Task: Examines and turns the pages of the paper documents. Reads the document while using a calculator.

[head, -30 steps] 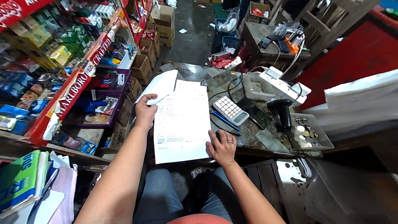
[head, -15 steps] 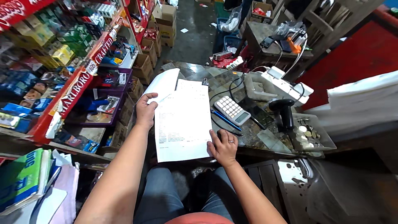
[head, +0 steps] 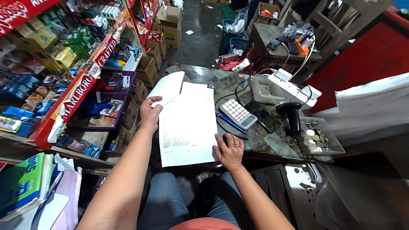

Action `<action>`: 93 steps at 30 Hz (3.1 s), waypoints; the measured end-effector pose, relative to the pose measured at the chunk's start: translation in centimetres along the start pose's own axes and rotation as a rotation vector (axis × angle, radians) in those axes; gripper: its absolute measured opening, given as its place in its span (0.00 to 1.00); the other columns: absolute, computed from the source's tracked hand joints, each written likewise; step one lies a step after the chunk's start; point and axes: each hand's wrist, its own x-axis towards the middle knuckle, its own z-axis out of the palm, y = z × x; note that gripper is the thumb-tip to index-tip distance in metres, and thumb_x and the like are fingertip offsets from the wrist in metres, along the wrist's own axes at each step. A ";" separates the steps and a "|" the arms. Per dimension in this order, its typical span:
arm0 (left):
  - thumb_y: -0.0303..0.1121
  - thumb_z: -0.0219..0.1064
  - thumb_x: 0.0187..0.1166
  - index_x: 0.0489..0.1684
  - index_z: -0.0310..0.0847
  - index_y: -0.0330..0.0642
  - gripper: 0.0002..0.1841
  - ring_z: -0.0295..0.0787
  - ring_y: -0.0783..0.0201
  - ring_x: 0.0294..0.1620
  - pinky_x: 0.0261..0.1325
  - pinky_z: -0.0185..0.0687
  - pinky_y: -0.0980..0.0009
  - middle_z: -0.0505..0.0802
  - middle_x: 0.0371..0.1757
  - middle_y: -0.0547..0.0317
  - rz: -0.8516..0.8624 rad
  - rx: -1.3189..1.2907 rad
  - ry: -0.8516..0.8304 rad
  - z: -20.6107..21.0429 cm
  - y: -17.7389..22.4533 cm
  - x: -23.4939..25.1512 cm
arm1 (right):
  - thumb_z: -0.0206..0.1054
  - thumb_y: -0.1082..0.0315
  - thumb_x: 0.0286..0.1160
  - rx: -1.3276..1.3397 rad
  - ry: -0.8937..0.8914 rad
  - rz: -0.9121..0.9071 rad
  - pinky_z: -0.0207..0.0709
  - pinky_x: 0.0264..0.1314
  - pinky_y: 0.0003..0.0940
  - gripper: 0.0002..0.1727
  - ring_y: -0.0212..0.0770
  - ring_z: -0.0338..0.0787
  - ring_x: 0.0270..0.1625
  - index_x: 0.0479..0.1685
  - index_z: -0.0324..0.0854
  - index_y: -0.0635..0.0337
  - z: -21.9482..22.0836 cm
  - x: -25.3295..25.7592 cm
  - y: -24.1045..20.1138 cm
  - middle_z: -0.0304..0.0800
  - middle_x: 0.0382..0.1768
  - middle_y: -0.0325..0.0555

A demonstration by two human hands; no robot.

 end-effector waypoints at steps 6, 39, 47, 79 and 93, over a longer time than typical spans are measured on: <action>0.17 0.61 0.67 0.58 0.82 0.38 0.20 0.87 0.70 0.48 0.46 0.84 0.72 0.87 0.64 0.54 0.015 0.002 -0.004 -0.1 -0.2 0.1 | 0.40 0.37 0.88 -0.006 0.013 -0.004 0.65 0.73 0.50 0.32 0.52 0.85 0.66 0.65 0.90 0.35 0.1 0.0 0.0 0.91 0.60 0.52; 0.16 0.61 0.67 0.59 0.82 0.37 0.20 0.87 0.71 0.44 0.43 0.85 0.73 0.88 0.61 0.54 0.002 -0.019 0.002 0.0 0.1 -0.1 | 0.38 0.37 0.88 -0.003 -0.006 0.002 0.67 0.72 0.52 0.33 0.53 0.86 0.66 0.66 0.89 0.35 -0.1 0.0 -0.1 0.91 0.59 0.53; 0.17 0.61 0.68 0.59 0.82 0.37 0.20 0.88 0.70 0.44 0.43 0.86 0.71 0.88 0.60 0.53 0.007 -0.015 -0.005 -0.1 -0.1 0.0 | 0.38 0.37 0.88 -0.002 -0.013 0.005 0.68 0.71 0.53 0.34 0.54 0.86 0.65 0.66 0.90 0.36 -0.2 0.1 -0.1 0.91 0.60 0.53; 0.15 0.56 0.63 0.58 0.82 0.37 0.23 0.85 0.68 0.53 0.51 0.83 0.69 0.87 0.64 0.53 0.003 -0.016 0.007 -0.1 0.2 -0.1 | 0.39 0.37 0.88 -0.004 -0.001 0.002 0.68 0.71 0.53 0.32 0.54 0.86 0.65 0.65 0.90 0.36 -0.1 0.0 -0.1 0.91 0.59 0.53; 0.13 0.58 0.64 0.60 0.82 0.37 0.23 0.87 0.70 0.47 0.45 0.85 0.72 0.87 0.64 0.53 -0.009 -0.024 0.004 -0.1 0.2 0.0 | 0.39 0.38 0.88 -0.009 0.002 -0.002 0.68 0.70 0.52 0.32 0.54 0.86 0.65 0.65 0.90 0.36 -0.1 0.1 -0.1 0.91 0.59 0.52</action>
